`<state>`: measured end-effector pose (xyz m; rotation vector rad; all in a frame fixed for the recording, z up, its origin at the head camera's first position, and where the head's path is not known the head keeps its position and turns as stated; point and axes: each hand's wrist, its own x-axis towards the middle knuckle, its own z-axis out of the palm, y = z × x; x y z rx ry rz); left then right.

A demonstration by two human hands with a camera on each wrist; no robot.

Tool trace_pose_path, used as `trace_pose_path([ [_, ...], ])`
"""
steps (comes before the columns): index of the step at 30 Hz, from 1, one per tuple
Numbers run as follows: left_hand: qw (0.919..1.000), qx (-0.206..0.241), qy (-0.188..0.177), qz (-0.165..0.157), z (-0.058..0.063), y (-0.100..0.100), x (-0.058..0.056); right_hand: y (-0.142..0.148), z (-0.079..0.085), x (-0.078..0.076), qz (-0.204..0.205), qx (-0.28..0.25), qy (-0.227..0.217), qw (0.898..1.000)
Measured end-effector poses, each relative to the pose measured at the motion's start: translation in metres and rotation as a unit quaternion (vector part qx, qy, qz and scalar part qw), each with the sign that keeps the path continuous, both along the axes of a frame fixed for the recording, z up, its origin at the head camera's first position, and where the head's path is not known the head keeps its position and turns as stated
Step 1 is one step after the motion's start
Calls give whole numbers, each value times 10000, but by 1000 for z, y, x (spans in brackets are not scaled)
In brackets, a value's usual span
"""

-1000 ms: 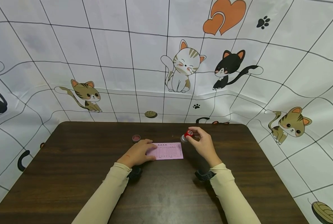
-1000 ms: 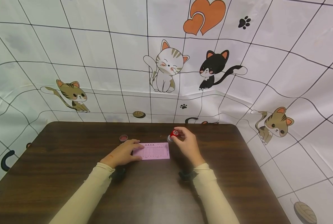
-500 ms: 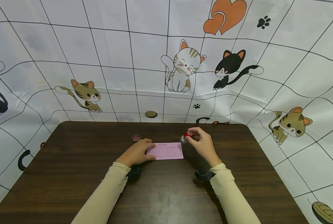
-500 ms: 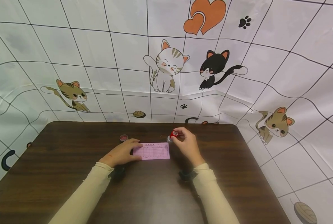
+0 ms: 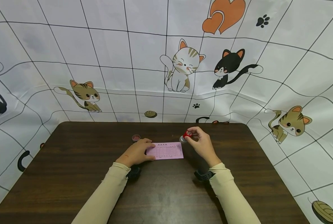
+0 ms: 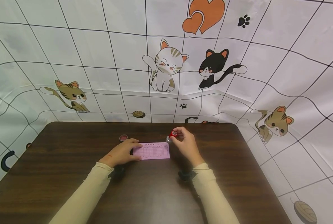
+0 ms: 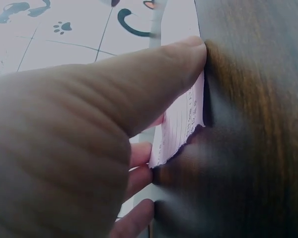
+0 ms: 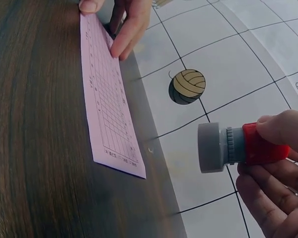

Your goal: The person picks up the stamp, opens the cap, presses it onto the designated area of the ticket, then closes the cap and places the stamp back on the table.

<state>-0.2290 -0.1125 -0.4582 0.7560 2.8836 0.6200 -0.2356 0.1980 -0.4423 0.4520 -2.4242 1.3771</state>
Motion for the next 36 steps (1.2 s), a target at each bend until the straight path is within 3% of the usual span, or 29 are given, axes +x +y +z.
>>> trace_pose_path([
  [10, 9999, -48, 78, -72, 1, -1, 0, -14, 2, 5, 248, 446, 43, 9987],
  [23, 9999, -45, 47, -136, 2, 1, -1, -30, -8, 8, 613, 613, -113, 9962],
  [36, 9999, -93, 13, -104, 0, 0, -1, -39, -10, 12, 568, 946, -239, 9936],
])
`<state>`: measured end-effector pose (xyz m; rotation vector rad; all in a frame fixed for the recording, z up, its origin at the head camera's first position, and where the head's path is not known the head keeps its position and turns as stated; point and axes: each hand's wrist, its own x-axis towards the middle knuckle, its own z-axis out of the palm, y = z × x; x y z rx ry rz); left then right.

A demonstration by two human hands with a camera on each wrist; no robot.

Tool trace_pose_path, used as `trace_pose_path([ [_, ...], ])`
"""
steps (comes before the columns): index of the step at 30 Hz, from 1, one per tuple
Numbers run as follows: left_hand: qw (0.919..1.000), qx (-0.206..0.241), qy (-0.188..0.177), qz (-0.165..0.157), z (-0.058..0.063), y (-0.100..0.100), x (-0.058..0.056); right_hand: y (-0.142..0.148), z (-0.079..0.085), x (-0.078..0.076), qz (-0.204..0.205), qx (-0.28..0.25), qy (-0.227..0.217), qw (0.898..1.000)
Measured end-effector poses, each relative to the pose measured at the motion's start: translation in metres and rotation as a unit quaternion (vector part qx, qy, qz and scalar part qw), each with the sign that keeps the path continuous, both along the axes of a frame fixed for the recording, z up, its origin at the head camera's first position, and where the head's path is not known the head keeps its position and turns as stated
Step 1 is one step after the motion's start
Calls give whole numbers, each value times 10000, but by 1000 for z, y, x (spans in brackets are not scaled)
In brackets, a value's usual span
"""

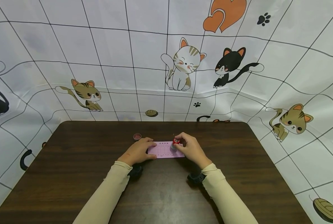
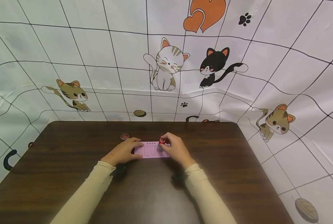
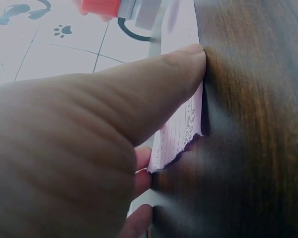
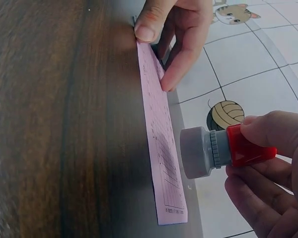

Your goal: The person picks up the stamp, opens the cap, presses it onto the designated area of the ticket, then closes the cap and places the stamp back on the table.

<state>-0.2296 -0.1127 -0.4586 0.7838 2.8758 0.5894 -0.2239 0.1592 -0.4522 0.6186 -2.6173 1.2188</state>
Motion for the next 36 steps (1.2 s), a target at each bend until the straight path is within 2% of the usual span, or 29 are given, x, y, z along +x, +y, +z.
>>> trace_pose_path([
  [5, 10000, 5, -15, 6, 0, 0, 0, -1, 2, 1, -7, 113, -99, 9999],
  [24, 10000, 59, 18, 19, 0, -1, 0, 8, 2, 7, 23, 566, 109, 9983],
  [36, 10000, 58, 7, 14, 0, -1, 1, 6, 2, 9, 33, 446, 51, 9990],
])
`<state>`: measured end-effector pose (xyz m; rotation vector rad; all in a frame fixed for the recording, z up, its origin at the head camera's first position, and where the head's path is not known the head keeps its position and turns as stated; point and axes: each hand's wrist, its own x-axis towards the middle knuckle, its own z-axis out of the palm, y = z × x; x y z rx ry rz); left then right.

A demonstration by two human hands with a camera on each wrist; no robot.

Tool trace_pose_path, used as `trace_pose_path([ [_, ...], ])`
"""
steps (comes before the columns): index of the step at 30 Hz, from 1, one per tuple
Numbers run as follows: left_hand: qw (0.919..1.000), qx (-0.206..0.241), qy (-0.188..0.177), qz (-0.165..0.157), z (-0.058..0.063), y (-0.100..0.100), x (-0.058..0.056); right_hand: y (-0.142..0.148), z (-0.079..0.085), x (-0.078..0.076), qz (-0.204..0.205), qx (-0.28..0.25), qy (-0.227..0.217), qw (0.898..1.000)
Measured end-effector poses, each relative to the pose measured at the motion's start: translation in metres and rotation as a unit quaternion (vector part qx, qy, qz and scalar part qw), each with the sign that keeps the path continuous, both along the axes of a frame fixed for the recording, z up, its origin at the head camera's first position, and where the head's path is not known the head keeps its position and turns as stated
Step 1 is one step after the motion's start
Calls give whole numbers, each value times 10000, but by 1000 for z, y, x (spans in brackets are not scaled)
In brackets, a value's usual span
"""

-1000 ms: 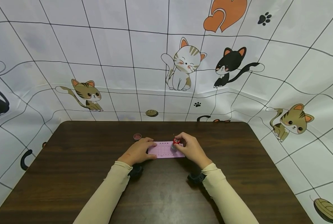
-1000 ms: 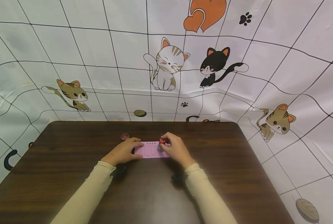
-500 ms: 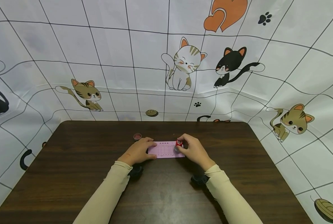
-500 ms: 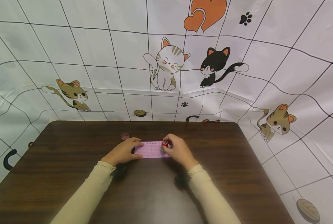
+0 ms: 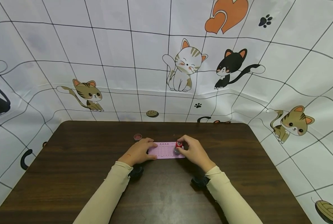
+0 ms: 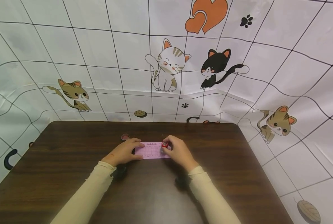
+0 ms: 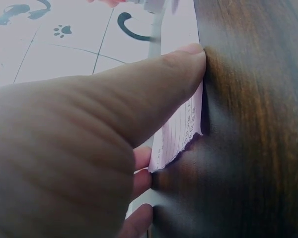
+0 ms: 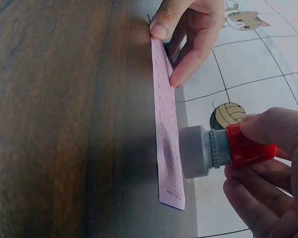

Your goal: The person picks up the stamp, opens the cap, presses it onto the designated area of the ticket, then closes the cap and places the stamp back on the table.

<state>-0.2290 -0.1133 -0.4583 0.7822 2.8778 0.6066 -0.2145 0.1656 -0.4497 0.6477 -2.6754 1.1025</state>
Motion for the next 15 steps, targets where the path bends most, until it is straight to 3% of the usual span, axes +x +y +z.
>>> trace_pose_path([
  [15, 10000, 34, -6, 39, -2, 2, 0, 0, -6, 0, 0, 107, -163, 9998],
])
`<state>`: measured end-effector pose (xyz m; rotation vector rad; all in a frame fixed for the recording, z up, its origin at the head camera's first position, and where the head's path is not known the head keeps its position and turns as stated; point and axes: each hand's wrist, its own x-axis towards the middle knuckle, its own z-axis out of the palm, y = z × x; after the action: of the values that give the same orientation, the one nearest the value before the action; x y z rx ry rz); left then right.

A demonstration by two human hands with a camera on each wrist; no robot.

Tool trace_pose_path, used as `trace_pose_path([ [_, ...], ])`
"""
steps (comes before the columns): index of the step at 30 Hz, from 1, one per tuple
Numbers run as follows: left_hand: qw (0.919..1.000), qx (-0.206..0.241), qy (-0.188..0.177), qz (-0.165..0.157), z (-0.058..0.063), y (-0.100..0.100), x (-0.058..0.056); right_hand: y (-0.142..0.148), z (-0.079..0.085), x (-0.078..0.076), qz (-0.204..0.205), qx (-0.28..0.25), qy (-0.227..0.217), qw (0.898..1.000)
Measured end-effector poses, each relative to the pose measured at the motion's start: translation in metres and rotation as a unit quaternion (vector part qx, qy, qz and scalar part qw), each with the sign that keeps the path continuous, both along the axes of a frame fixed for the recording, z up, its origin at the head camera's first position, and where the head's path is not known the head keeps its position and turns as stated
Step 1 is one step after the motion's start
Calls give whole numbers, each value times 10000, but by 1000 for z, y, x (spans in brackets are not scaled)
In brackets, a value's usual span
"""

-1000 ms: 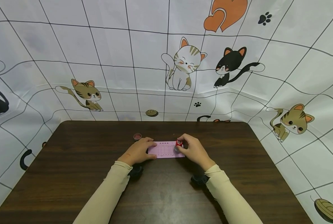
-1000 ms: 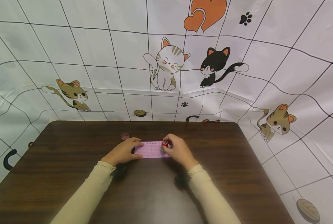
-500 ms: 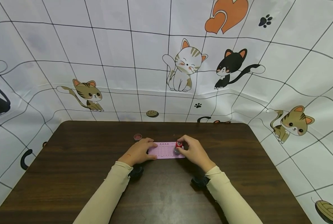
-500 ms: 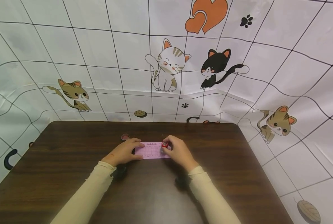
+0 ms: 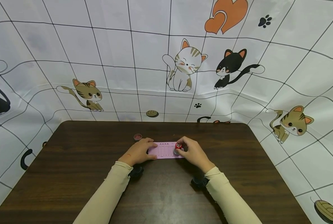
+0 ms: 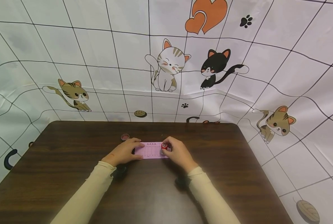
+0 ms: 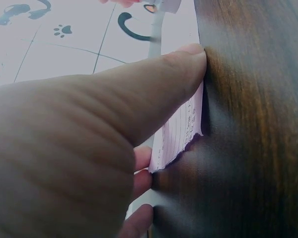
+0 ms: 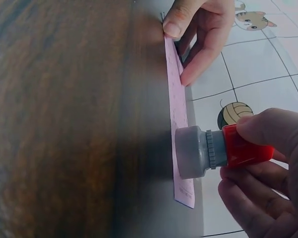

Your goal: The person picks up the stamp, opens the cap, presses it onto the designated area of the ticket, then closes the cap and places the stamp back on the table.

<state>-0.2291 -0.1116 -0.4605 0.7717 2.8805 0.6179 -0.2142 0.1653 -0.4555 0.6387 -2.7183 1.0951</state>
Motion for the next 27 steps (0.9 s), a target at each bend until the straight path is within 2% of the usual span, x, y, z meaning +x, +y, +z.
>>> trace_pose_path([
  [5, 10000, 8, 0, -5, -1, 0, -1, -1, 2, 0, 20, 129, -14, 9999],
  [14, 10000, 49, -64, -2, 0, -1, 0, 0, 9, 5, 84, 587, 647, 9961],
  [20, 10000, 46, -82, -14, 1, -1, 0, 0, 10, 6, 86, 592, 576, 9965],
  [27, 9999, 71, -72, 2, 1, -1, -1, -1, 7, 5, 8, 211, 403, 9990],
])
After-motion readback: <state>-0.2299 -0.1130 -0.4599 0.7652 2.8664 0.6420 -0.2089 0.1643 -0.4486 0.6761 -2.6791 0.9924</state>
